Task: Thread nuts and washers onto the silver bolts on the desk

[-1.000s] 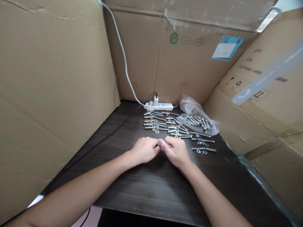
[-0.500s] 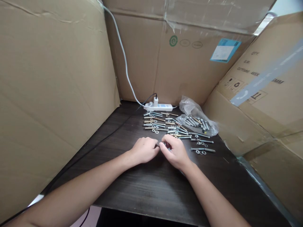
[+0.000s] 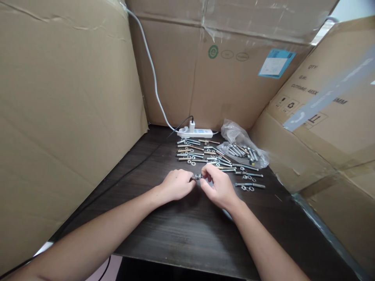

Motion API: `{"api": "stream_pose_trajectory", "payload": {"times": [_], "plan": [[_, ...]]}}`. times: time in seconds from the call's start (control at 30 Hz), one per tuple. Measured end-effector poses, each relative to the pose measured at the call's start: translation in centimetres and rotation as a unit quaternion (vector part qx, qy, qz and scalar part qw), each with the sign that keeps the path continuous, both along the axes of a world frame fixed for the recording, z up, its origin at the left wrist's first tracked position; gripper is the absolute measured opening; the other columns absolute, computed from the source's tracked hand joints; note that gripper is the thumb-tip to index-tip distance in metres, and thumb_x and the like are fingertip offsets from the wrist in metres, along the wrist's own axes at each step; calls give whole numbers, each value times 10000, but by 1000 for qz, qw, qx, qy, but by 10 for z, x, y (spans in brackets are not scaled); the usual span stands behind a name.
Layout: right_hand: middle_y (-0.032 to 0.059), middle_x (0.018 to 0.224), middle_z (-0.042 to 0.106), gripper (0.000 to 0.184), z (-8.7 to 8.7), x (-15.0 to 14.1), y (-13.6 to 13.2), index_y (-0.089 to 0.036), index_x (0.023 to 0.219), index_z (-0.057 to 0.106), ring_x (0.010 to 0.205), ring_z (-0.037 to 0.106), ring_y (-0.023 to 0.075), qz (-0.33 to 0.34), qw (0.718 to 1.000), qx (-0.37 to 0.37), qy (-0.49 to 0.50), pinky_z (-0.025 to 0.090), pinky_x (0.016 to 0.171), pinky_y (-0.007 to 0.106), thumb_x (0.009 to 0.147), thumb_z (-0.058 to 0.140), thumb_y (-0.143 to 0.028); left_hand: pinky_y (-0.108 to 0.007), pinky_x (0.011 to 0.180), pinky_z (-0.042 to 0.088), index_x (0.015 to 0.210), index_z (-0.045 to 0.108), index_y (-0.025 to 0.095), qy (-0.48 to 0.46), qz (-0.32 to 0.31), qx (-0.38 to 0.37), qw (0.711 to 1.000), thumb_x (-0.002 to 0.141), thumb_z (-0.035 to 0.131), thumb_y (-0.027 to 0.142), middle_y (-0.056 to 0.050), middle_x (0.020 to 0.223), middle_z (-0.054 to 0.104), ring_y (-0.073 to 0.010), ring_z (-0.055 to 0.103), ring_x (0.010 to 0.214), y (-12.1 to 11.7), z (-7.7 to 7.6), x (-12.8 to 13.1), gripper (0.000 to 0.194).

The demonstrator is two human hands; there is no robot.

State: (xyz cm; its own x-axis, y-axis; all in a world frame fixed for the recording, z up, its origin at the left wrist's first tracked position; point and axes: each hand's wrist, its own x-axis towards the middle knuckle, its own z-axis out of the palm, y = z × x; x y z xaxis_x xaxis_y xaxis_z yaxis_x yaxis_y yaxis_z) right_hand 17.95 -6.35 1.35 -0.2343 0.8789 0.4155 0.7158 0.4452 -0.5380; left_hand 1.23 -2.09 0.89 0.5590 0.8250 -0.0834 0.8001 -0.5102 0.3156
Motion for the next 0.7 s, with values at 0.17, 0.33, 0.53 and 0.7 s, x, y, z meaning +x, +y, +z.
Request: {"api": "stream_pose_trajectory", "payload": {"times": [0.17,0.33,0.53,0.7], "plan": [[-14,598,440,296,-7,-3,4,-173,614,372,564,382,109,11,1000,-17,-11,273,559,241,866,434,-315,-307,619,409,806,636,207,7,-14,12,1000,846,354,362,-71,859,679,-260,630,779,1,-3,0,325],[-14,566,444,367,-9,1,4,-167,596,382,545,395,107,-26,999,-27,-12,260,557,247,910,366,-355,-314,622,422,796,631,205,23,-12,18,999,831,362,343,-71,847,679,-257,634,758,2,-4,-1,304],[-8,697,515,51,-5,-1,2,-181,755,461,632,450,123,-10,1000,-12,-8,307,593,230,754,490,-223,-301,605,429,747,620,216,30,-1,32,999,836,357,352,-45,813,676,-242,636,740,3,-6,0,309],[-8,561,447,350,-10,-3,5,-166,570,368,569,404,115,-8,999,-38,-39,260,564,244,879,415,-325,-317,624,439,784,626,209,40,-12,47,998,842,347,365,-60,833,677,-254,639,757,4,-8,-1,326]]}}
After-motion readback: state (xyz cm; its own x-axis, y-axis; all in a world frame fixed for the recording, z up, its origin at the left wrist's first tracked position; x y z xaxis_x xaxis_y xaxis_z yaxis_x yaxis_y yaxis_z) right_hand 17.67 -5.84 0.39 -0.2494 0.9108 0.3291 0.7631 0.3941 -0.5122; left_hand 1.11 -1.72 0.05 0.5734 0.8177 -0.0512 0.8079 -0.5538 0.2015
